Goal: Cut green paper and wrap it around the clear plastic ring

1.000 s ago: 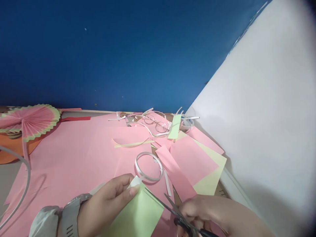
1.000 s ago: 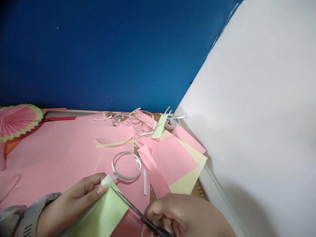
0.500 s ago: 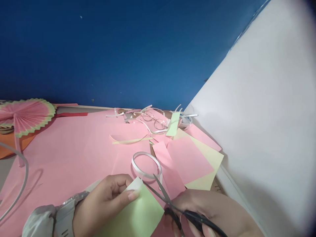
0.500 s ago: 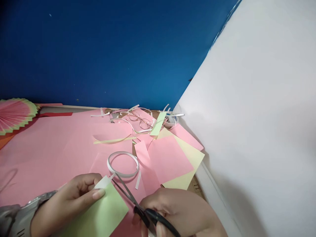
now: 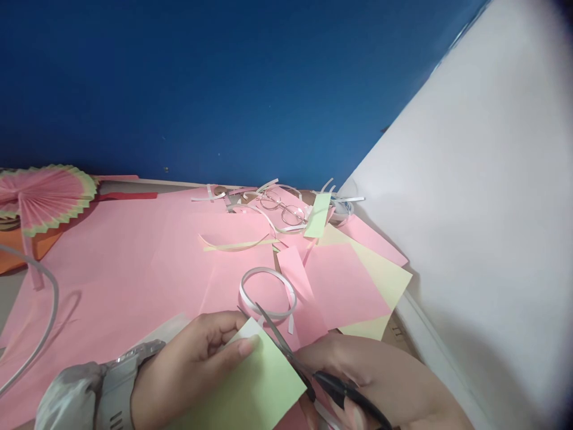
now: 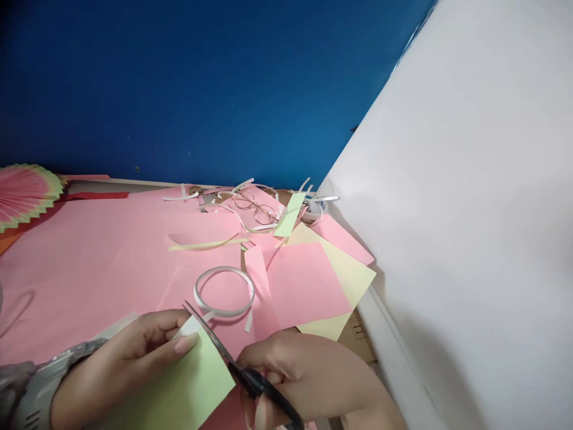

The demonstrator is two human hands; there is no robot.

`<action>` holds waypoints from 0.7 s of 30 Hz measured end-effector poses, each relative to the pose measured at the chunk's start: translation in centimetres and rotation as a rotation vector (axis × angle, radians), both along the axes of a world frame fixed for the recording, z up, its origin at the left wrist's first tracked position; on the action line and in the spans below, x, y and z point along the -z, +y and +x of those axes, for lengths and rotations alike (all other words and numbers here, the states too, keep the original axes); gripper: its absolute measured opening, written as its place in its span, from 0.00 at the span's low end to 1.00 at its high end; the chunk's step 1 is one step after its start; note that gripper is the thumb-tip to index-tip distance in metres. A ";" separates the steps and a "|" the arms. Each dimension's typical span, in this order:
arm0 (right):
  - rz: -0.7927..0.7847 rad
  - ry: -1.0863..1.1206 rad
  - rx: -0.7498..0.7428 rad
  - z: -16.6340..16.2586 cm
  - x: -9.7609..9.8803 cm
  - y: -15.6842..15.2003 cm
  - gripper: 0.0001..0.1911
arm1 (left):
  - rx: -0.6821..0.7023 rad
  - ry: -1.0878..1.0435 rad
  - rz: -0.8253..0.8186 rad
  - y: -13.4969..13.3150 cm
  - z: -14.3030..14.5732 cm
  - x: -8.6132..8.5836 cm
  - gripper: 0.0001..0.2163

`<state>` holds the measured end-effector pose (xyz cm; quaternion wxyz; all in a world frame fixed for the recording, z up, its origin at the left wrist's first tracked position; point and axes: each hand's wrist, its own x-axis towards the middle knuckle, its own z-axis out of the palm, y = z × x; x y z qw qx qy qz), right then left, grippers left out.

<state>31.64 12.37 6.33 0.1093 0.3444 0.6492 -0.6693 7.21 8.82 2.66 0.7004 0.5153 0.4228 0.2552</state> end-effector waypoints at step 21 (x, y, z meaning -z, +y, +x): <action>-0.049 -0.091 0.063 -2.0 -0.8 -0.1 0.10 | 0.011 0.110 0.107 -0.2 0.0 -0.6 0.19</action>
